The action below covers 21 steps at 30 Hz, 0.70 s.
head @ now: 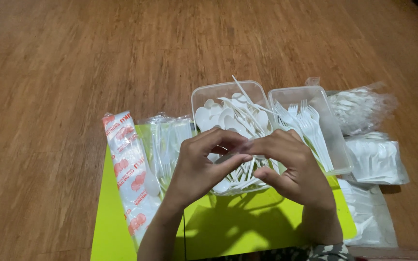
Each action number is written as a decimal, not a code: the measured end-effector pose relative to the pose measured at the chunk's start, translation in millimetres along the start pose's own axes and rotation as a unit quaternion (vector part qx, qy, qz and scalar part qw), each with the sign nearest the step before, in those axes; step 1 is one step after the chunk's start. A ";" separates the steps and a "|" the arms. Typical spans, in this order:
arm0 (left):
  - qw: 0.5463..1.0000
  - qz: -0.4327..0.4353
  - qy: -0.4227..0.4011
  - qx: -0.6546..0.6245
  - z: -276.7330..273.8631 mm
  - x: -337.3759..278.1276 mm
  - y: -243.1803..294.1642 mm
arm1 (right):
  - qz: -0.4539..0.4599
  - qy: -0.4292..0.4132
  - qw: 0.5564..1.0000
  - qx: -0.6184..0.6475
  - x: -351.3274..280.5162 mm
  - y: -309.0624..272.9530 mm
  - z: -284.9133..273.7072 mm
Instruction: The person is organizing plastic cutlery by placing individual forks and spoons into small plastic bags.
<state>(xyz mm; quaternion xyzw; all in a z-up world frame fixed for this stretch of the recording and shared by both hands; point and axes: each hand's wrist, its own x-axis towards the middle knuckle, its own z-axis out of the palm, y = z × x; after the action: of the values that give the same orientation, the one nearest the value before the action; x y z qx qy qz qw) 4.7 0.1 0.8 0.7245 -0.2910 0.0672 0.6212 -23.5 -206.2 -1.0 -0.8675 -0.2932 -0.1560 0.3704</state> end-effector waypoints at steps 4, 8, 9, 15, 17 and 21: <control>1.000 -0.010 -0.023 0.003 -0.1 -0.1 0.7 | 0.023 -0.090 0.996 0.003 -1.2 19.8 -0.1; 0.997 0.018 -0.021 0.075 -7.9 -3.7 2.0 | 0.029 -0.154 0.987 0.037 3.9 31.9 1.9; 0.994 0.039 -0.025 0.098 -11.3 -6.2 3.6 | 0.029 -0.168 0.983 0.061 4.0 34.0 3.6; 0.990 0.031 -0.088 0.106 -50.5 -28.1 14.8 | -0.049 -0.172 0.984 0.006 5.5 -8.0 30.5; 0.984 0.036 -0.112 0.136 -68.7 -37.5 13.8 | -0.059 -0.186 0.978 -0.080 -3.0 -15.9 50.6; 0.962 0.035 -0.132 0.236 -102.5 -60.2 10.3 | -0.120 -0.120 0.932 -0.321 -19.9 -32.0 101.6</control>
<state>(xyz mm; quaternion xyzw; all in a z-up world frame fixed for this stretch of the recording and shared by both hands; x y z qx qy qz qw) -22.9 116.1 4.5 0.8424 -0.3715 0.0594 0.3856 -53.6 -121.7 -61.9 -0.9107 -0.3716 -0.1802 0.0131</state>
